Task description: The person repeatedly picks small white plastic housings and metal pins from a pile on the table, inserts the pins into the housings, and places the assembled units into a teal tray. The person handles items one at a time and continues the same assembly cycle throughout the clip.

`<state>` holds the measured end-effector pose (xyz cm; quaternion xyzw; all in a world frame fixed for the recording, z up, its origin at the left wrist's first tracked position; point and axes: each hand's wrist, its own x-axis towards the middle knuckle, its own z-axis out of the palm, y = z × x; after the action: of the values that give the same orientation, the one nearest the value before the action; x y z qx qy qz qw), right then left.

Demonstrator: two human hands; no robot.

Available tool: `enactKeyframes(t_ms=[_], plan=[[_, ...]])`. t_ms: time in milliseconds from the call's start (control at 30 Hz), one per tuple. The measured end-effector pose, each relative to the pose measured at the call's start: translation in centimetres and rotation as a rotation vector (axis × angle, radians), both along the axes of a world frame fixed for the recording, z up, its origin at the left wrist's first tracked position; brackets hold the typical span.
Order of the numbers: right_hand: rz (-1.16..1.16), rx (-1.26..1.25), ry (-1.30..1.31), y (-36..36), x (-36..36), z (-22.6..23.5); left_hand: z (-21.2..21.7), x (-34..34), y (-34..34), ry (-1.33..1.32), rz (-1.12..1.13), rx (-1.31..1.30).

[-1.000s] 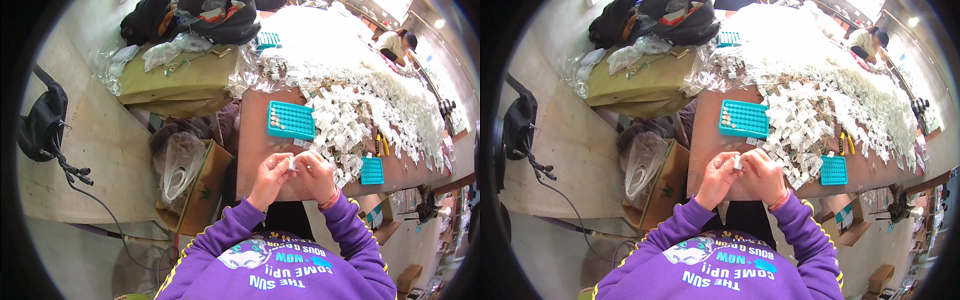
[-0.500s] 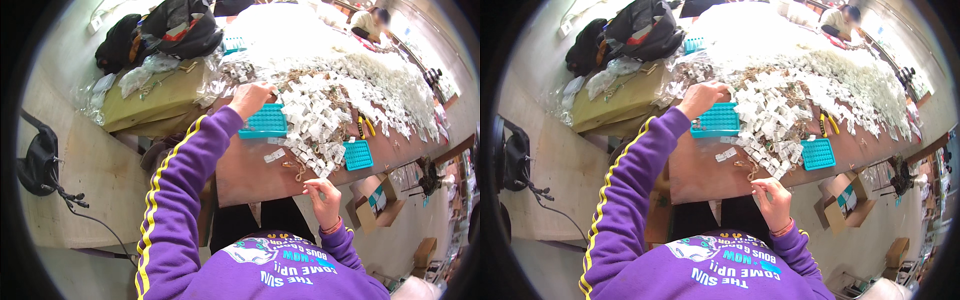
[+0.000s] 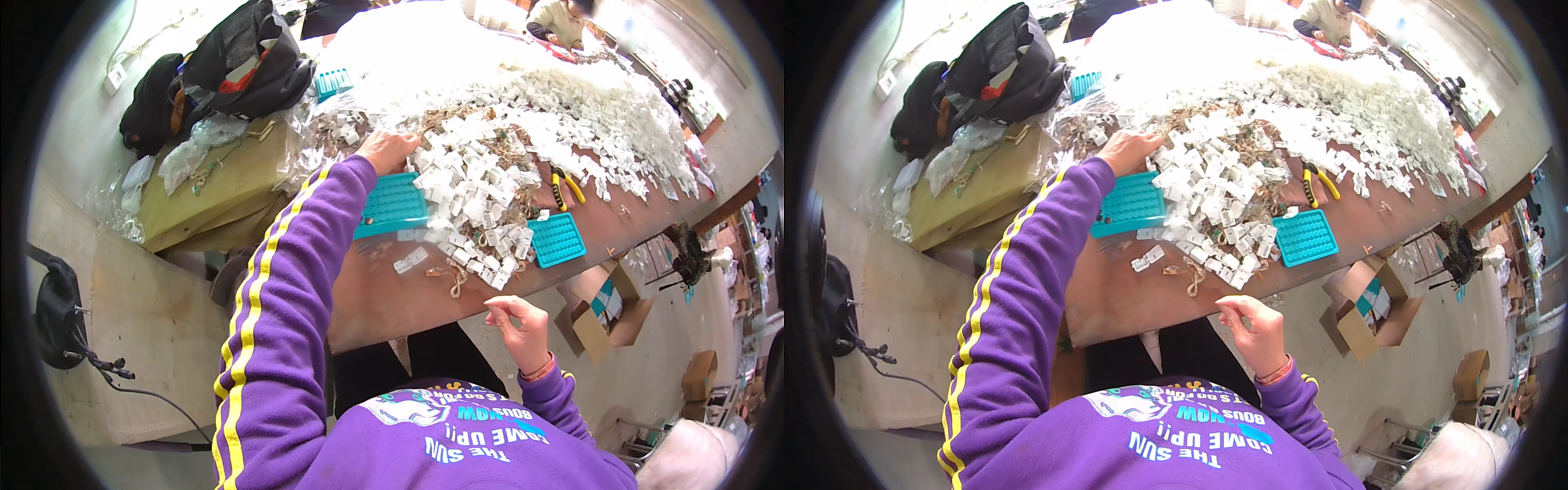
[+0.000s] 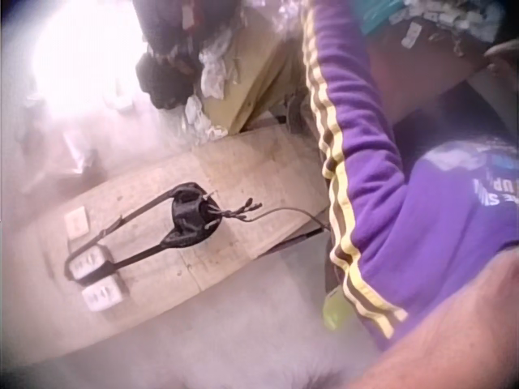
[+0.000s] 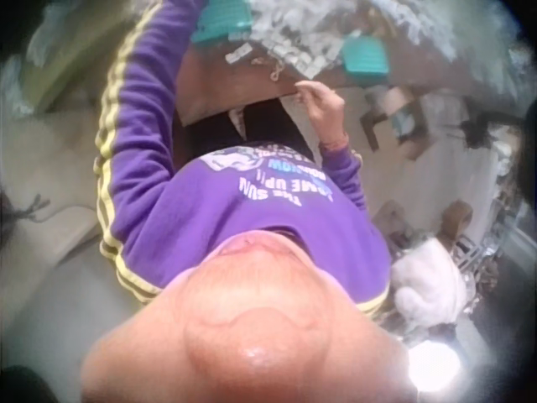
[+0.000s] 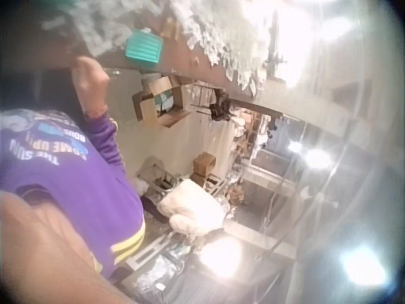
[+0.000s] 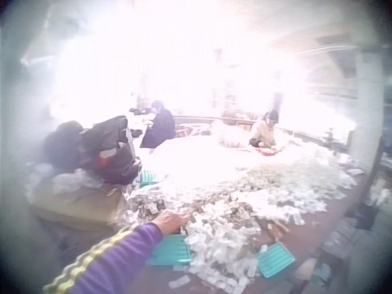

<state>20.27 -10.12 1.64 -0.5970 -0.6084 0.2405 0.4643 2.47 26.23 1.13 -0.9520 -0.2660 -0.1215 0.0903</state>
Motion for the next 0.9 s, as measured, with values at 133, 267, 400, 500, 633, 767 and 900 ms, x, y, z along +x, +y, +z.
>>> enactKeyframes(t_ms=[133, 267, 400, 500, 633, 767, 900], plan=[[0.038, 0.05, -0.06, 0.5, 0.0, 0.8, 1.5, -0.6, -0.4, 0.073, -0.076, 0.069], [0.057, 0.14, -0.215, 2.7, 1.8, 2.2, 4.1, -1.9, -1.1, -0.135, -0.135, -0.081], [-0.026, 0.248, -0.257, 10.3, 6.0, 3.2, 6.0, -3.3, -3.7, -0.237, 0.018, 0.007], [-0.141, 0.227, -0.263, 18.7, 9.3, 3.5, 6.1, -3.1, -6.2, -0.4, 0.099, -0.009], [-0.321, -0.117, -0.194, 28.3, 12.2, 3.5, 6.1, -2.6, -8.8, -0.867, 0.177, -0.861], [-0.197, -0.257, 0.115, 31.8, 11.4, 2.7, 5.3, -2.5, -11.5, -1.302, -0.09, -1.364], [-0.141, 0.024, 0.161, 30.8, 9.3, 4.9, 2.9, -2.6, -15.1, -1.6, -0.32, -1.781]])
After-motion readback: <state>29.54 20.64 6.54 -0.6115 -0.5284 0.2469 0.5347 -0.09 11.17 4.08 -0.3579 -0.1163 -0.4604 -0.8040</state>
